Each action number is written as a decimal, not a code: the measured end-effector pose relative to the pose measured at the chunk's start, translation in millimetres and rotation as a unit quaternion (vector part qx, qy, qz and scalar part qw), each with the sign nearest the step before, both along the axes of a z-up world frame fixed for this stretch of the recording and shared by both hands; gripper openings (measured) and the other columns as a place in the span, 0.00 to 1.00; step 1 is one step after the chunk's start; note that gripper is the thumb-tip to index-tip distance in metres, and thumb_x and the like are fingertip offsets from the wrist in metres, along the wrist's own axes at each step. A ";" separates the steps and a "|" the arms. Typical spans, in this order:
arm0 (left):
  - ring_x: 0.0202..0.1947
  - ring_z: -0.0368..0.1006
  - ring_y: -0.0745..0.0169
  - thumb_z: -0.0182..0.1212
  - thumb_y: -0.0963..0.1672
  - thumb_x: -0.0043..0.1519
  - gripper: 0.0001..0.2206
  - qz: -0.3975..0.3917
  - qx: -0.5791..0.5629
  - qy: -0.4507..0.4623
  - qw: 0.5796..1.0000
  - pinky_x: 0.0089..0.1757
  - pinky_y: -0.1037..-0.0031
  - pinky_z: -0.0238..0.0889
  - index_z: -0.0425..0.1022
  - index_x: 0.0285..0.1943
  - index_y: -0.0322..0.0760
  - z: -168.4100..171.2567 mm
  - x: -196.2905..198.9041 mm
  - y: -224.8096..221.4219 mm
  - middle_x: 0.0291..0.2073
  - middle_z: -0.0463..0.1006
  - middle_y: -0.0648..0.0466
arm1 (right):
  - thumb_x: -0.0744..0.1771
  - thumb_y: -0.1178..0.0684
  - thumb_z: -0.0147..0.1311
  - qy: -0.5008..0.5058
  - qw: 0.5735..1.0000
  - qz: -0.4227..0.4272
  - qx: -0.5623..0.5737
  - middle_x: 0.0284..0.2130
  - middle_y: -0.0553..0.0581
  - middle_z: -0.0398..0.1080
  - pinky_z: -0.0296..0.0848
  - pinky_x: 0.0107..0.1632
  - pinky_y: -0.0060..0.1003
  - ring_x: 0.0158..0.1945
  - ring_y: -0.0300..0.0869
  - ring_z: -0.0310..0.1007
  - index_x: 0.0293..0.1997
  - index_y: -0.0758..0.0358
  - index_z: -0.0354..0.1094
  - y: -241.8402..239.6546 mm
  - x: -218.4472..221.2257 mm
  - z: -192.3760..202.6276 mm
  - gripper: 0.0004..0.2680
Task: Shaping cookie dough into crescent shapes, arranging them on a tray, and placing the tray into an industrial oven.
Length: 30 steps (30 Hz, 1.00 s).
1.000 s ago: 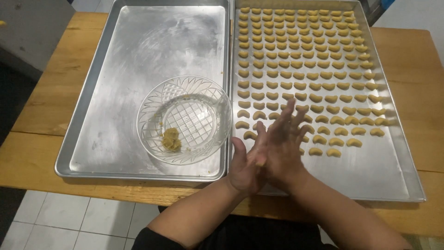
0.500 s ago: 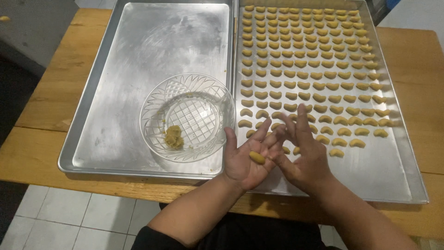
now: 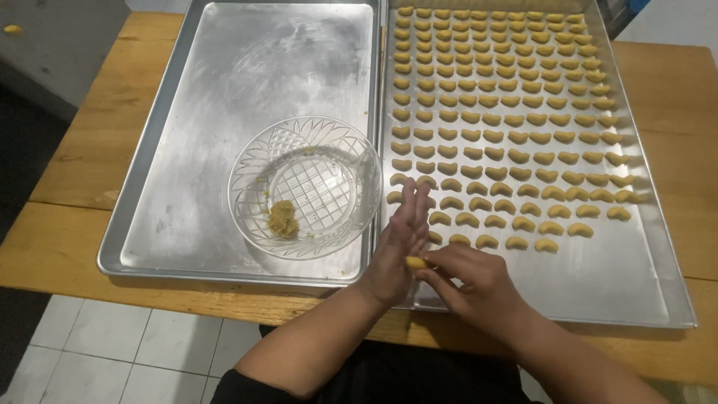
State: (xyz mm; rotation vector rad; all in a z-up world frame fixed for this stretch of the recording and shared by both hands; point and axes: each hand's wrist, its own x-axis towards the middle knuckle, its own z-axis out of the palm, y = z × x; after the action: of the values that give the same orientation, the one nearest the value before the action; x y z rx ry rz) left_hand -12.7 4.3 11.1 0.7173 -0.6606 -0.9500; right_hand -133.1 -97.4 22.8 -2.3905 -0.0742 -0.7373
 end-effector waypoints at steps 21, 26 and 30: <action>0.77 0.35 0.35 0.29 0.53 0.71 0.32 0.231 0.015 -0.054 0.971 0.68 0.45 0.27 0.34 0.81 0.31 -13.5 58.0 57.8 0.78 0.41 0.38 | 0.62 0.50 0.71 0.172 0.936 -0.226 0.208 0.31 0.62 0.74 0.71 0.35 0.42 0.31 0.46 0.70 0.39 0.61 0.81 -45.2 53.9 -24.3 0.08; 0.77 0.43 0.45 0.34 0.52 0.70 0.31 0.264 0.035 -0.020 0.964 0.69 0.55 0.35 0.39 0.81 0.36 -22.1 65.6 65.0 0.78 0.47 0.45 | 0.63 0.54 0.68 0.253 0.933 -0.212 0.145 0.30 0.62 0.68 0.72 0.36 0.44 0.32 0.49 0.70 0.40 0.61 0.83 -21.1 76.6 -21.2 0.06; 0.76 0.47 0.47 0.37 0.52 0.69 0.32 0.272 0.037 -0.003 0.962 0.69 0.58 0.38 0.41 0.81 0.36 -26.4 68.5 65.5 0.78 0.49 0.45 | 0.64 0.51 0.66 0.272 0.932 -0.221 0.095 0.28 0.57 0.64 0.70 0.37 0.40 0.33 0.46 0.66 0.40 0.60 0.83 -15.8 71.6 -29.5 0.07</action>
State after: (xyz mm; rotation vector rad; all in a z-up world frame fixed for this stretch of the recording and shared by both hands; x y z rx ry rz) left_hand 55.8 69.7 -15.3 0.9082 -0.3992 -0.4647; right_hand -61.4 -113.2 -6.7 -2.3532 0.7495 -0.2260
